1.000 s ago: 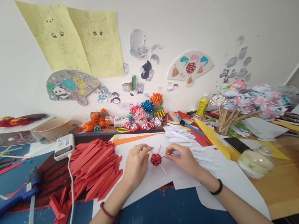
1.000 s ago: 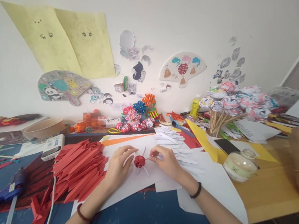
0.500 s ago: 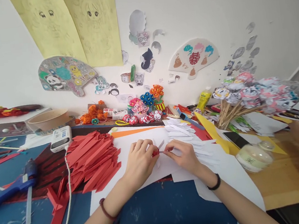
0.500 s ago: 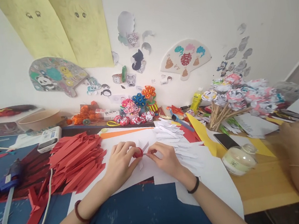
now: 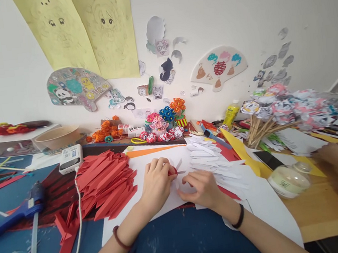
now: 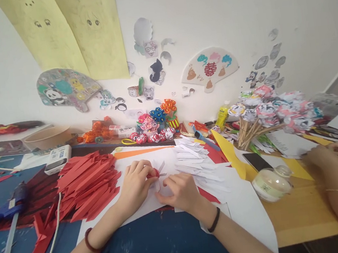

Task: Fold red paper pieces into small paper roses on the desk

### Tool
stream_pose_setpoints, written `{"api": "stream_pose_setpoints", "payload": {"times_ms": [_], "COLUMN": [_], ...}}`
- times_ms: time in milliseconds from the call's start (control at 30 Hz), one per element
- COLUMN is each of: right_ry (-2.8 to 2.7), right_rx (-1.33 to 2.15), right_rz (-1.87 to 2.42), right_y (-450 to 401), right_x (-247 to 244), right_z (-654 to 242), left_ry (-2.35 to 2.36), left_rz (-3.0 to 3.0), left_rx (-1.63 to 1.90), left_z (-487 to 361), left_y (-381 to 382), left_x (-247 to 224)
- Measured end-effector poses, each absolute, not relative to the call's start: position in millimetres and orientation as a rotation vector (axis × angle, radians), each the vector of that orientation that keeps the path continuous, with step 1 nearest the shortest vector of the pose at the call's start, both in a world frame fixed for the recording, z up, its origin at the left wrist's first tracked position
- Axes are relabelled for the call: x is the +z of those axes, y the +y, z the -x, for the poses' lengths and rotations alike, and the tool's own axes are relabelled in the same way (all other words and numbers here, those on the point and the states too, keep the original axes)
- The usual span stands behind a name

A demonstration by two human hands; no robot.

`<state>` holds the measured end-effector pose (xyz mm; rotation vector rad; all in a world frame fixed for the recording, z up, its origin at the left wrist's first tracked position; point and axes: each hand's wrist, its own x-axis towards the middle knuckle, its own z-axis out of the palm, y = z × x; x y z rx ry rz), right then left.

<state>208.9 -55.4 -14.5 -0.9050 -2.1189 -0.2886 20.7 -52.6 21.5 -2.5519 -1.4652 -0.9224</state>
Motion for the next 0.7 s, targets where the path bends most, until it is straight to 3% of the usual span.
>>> {"api": "stream_pose_setpoints", "payload": {"times_ms": [367, 700], "right_ry": [-2.261, -2.259], "right_rx": [-0.743, -0.762], "right_rz": [0.832, 0.721], "right_y": [-57, -54], "right_x": [-19, -25], "right_z": [-199, -193], "left_ry": [-1.493, -1.521], "left_rz": [2.618, 2.508], "left_rx": [-0.978, -0.972], "left_z": [-24, -27], "left_y": [-56, -62], "left_x": [23, 26]}}
